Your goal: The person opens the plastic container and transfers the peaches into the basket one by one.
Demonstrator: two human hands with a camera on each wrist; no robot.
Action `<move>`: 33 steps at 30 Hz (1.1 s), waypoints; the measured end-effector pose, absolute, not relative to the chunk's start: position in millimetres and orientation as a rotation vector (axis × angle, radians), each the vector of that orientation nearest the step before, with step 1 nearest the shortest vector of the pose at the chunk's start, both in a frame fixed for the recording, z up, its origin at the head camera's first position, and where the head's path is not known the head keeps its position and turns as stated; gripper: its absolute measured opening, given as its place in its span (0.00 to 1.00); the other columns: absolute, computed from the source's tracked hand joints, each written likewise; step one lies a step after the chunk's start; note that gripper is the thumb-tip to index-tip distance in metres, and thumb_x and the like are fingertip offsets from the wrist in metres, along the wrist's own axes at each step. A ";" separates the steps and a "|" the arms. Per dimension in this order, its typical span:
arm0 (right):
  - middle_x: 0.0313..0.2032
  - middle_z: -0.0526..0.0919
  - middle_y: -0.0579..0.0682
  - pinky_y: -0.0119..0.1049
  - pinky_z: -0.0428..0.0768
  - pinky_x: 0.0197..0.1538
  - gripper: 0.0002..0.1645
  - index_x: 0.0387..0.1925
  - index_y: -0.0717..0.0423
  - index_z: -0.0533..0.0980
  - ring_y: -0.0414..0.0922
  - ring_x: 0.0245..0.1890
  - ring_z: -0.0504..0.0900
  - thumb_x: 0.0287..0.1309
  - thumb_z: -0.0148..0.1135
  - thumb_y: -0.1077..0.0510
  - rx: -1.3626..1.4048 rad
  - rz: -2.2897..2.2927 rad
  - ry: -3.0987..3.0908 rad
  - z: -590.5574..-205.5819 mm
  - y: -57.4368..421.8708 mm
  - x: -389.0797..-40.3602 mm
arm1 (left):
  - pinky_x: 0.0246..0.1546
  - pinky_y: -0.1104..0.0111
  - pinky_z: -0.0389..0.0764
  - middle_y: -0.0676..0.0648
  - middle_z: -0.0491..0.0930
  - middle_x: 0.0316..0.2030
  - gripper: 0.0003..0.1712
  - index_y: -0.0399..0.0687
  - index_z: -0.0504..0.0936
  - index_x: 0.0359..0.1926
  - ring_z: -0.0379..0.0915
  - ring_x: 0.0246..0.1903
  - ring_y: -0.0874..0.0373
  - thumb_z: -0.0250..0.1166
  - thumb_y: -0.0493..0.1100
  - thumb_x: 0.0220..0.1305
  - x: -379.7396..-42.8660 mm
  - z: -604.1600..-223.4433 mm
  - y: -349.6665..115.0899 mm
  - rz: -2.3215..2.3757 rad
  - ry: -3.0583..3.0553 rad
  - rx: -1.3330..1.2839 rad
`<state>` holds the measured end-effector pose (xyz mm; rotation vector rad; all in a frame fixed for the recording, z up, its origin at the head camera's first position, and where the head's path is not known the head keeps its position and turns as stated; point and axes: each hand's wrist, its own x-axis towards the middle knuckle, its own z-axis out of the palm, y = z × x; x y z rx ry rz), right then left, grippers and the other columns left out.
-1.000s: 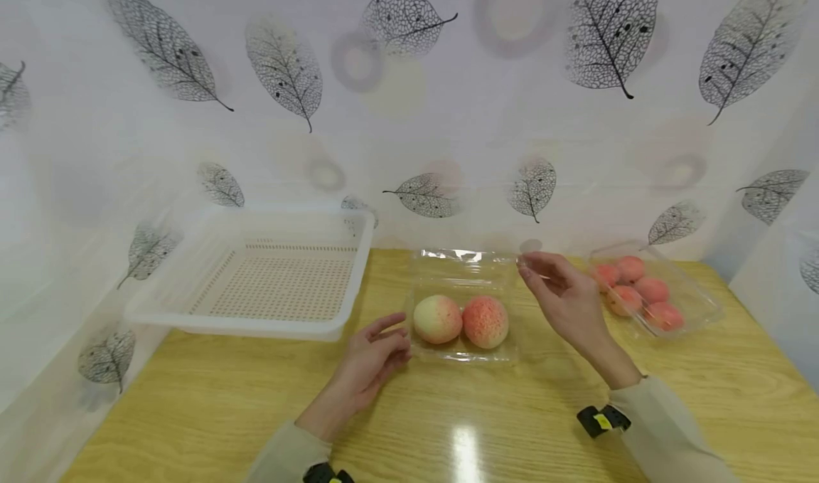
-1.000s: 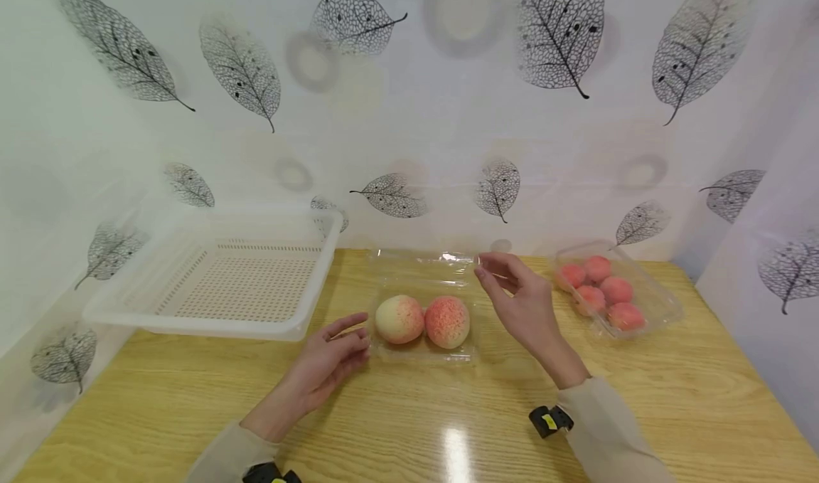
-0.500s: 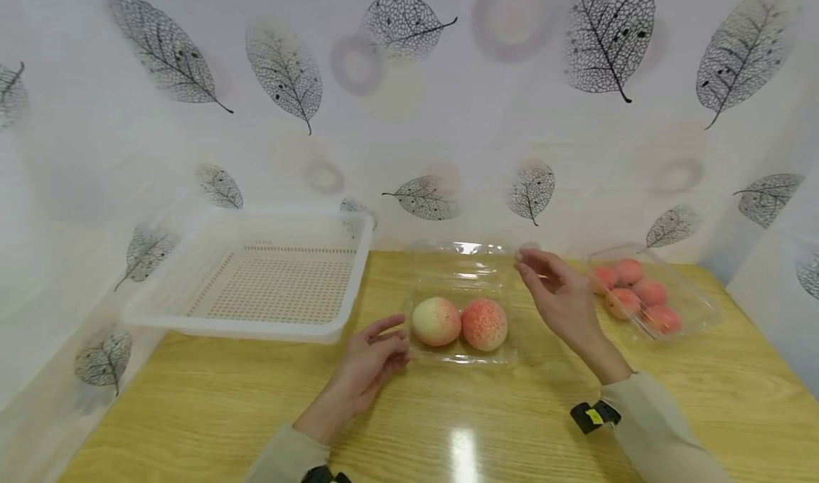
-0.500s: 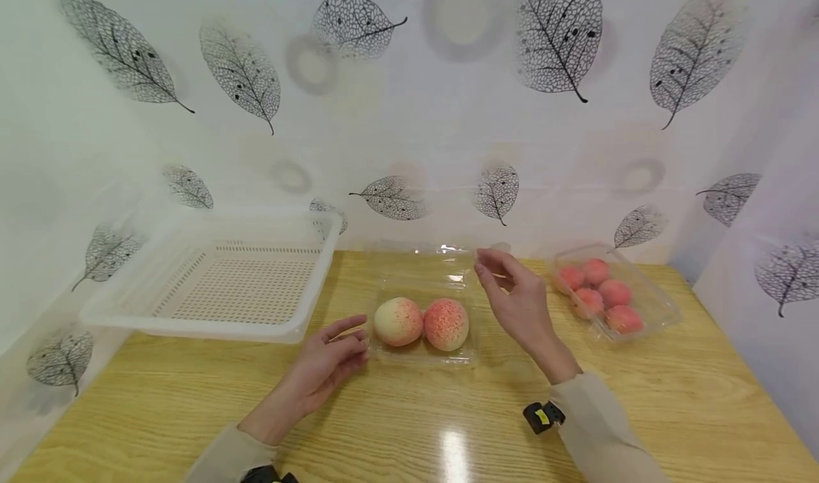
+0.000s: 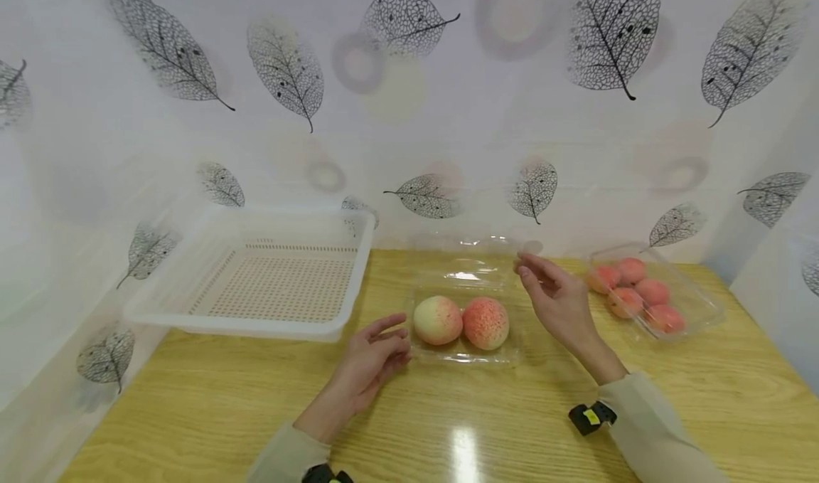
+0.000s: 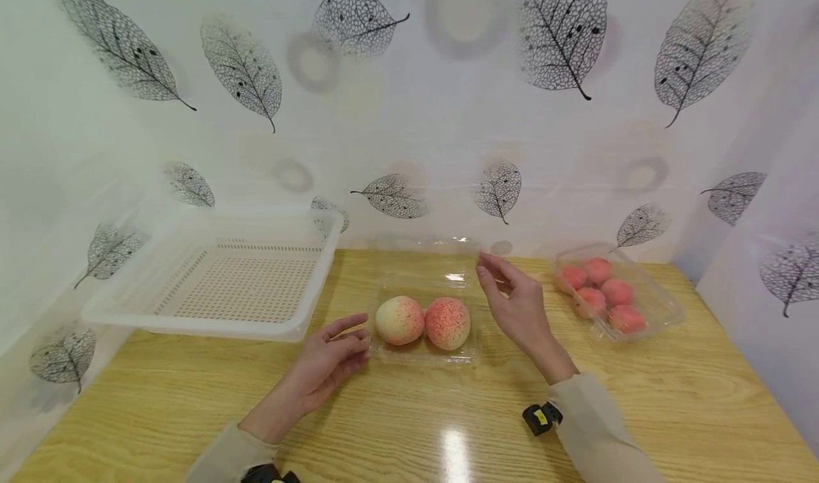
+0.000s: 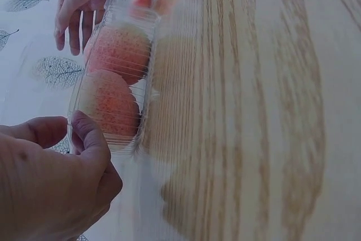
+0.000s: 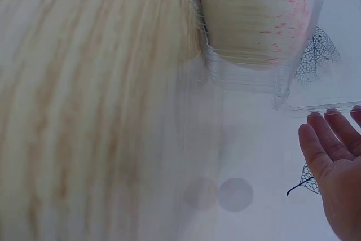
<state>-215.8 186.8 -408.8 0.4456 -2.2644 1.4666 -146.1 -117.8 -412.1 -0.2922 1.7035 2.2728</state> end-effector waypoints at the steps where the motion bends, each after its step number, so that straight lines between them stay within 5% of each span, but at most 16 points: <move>1: 0.53 0.85 0.67 0.16 0.79 0.49 0.21 0.62 0.66 0.76 0.19 0.46 0.81 0.75 0.56 0.60 0.445 1.464 -2.268 -409.4 186.7 -216.1 | 0.42 0.72 0.84 0.46 0.77 0.46 0.28 0.37 0.72 0.69 0.80 0.36 0.62 0.59 0.28 0.69 -146.0 -411.6 -117.8 2.272 1.703 -0.290; 15: 0.61 0.81 0.66 0.16 0.79 0.50 0.26 0.70 0.64 0.70 0.18 0.46 0.80 0.77 0.53 0.56 0.371 1.581 -2.375 -409.5 184.9 -217.2 | 0.40 0.72 0.84 0.46 0.77 0.44 0.28 0.35 0.71 0.68 0.80 0.34 0.63 0.59 0.27 0.68 -146.2 -412.3 -116.5 2.287 1.696 -0.296; 20: 0.63 0.80 0.62 0.26 0.84 0.51 0.30 0.72 0.61 0.68 0.39 0.49 0.89 0.79 0.50 0.49 0.316 1.563 -2.491 -409.6 186.2 -218.1 | 0.39 0.73 0.84 0.47 0.77 0.43 0.28 0.34 0.71 0.68 0.80 0.33 0.63 0.59 0.26 0.67 -145.6 -412.1 -116.5 2.295 1.688 -0.303; 24: 0.64 0.79 0.62 0.38 0.86 0.53 0.32 0.73 0.62 0.66 0.60 0.56 0.85 0.79 0.48 0.47 0.311 1.559 -2.546 -411.6 187.5 -218.7 | 0.40 0.72 0.84 0.47 0.78 0.44 0.28 0.34 0.71 0.68 0.80 0.34 0.63 0.59 0.26 0.68 -145.5 -412.3 -117.2 2.291 1.689 -0.297; 30: 0.63 0.79 0.64 0.38 0.86 0.52 0.32 0.72 0.66 0.67 0.49 0.55 0.87 0.79 0.50 0.48 0.295 1.614 -2.531 -414.4 188.3 -221.2 | 0.41 0.72 0.84 0.46 0.77 0.44 0.28 0.35 0.71 0.68 0.80 0.34 0.63 0.59 0.27 0.68 -145.7 -412.3 -117.2 2.287 1.689 -0.296; 33: 0.63 0.80 0.66 0.38 0.85 0.53 0.32 0.72 0.67 0.66 0.58 0.57 0.85 0.79 0.50 0.49 0.290 1.643 -2.533 -414.7 188.6 -222.4 | 0.41 0.72 0.84 0.47 0.78 0.44 0.28 0.35 0.71 0.69 0.80 0.34 0.63 0.59 0.27 0.68 -145.4 -411.6 -117.6 2.289 1.686 -0.294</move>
